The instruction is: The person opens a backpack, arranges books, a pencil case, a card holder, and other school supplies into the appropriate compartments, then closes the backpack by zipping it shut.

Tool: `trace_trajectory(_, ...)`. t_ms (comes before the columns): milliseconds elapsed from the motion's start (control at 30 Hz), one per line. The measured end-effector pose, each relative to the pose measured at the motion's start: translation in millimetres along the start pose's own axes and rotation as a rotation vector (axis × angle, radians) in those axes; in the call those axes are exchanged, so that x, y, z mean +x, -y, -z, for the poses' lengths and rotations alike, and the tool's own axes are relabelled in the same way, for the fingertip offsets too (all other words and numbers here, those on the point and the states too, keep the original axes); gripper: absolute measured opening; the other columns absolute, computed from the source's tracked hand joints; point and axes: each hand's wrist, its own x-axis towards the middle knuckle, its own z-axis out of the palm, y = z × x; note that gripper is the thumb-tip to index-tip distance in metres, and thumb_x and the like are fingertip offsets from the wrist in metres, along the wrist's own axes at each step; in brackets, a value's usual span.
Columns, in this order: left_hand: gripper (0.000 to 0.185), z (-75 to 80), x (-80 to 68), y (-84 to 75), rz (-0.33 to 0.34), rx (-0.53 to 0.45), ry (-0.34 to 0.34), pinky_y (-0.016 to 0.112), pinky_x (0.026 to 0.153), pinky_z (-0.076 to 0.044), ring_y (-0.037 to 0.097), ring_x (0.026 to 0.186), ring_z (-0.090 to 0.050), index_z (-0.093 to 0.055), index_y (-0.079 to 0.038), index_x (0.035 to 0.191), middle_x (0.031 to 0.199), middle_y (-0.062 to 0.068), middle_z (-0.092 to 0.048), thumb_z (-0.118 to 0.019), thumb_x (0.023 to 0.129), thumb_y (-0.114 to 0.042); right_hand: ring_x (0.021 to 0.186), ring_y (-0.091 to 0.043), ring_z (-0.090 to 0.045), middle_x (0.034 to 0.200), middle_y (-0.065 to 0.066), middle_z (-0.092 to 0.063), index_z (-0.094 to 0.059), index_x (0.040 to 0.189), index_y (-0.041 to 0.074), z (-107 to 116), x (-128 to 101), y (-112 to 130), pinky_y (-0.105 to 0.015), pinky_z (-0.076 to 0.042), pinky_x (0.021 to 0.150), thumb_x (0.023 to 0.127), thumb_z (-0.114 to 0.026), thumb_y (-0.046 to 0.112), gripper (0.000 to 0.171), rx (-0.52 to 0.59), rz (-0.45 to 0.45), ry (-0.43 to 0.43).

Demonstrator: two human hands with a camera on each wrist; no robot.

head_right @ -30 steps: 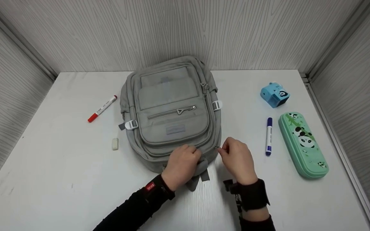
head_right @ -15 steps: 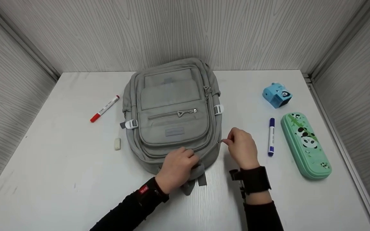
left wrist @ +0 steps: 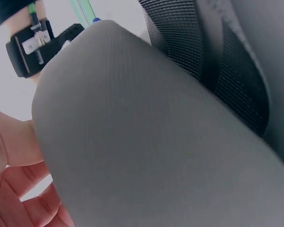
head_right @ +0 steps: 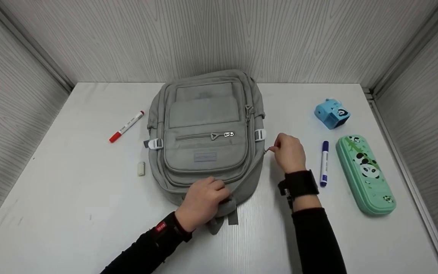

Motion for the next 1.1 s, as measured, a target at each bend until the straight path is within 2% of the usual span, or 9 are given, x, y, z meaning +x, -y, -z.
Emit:
trace_trajectory(233, 0.010, 5.5, -5.4, 5.4, -0.017, -0.031, 0.014, 0.020, 0.056, -0.041, 0.007, 0.068, -0.056, -0.070, -0.029, 0.075, 0.072, -0.010, -0.060, -0.072, 0.085, -0.026, 0.069, -0.033, -0.059, 0.078, -0.023, -0.065, -0.064, 0.084, -0.005, -2, 29, -3, -0.032, -0.038, 0.058, 0.089, -0.071, 0.008, 0.016, -0.043, 0.002, 0.002)
trace_trajectory(500, 0.012, 9.7, -9.3, 10.4, -0.030, -0.075, 0.041, 0.022, 0.058, -0.041, 0.007, 0.068, -0.056, -0.070, -0.029, 0.074, 0.072, -0.010, -0.059, -0.071, 0.086, -0.027, 0.075, -0.041, -0.061, 0.086, -0.030, -0.066, -0.065, 0.089, -0.008, -5, 50, -8, -0.045, -0.045, 0.064, 0.092, -0.069, 0.011, 0.020, -0.086, -0.063, -0.001)
trace_trajectory(700, 0.005, 10.6, -10.9, 12.8, -0.051, -0.095, 0.065, 0.022, 0.059, -0.042, 0.007, 0.070, -0.056, -0.072, -0.030, 0.079, 0.075, -0.010, -0.060, -0.073, 0.083, -0.028, 0.073, -0.041, -0.061, 0.087, -0.031, -0.067, -0.066, 0.088, -0.009, -3, 60, -7, -0.040, -0.044, 0.059, 0.092, -0.069, 0.012, 0.021, -0.109, -0.095, 0.000)
trace_trajectory(933, 0.011, 7.9, -13.8, 14.8, -0.049, -0.114, 0.060, 0.020, 0.057, -0.038, 0.007, 0.068, -0.054, -0.071, -0.029, 0.077, 0.074, -0.011, -0.059, -0.069, 0.088, -0.027, 0.076, -0.043, -0.062, 0.093, -0.034, -0.068, -0.068, 0.090, -0.010, -5, 65, -4, -0.046, -0.047, 0.063, 0.090, -0.069, 0.009, 0.019, -0.112, -0.111, 0.036)
trace_trajectory(1100, 0.010, 9.4, -14.7, 17.3, -0.031, -0.108, 0.074, 0.021, 0.058, -0.042, 0.008, 0.069, -0.056, -0.071, -0.028, 0.079, 0.075, -0.010, -0.061, -0.069, 0.088, -0.025, 0.072, -0.038, -0.060, 0.087, -0.030, -0.067, -0.068, 0.088, -0.009, -8, 64, -2, -0.033, -0.041, 0.056, 0.091, -0.069, 0.011, 0.020, -0.097, -0.084, 0.050)
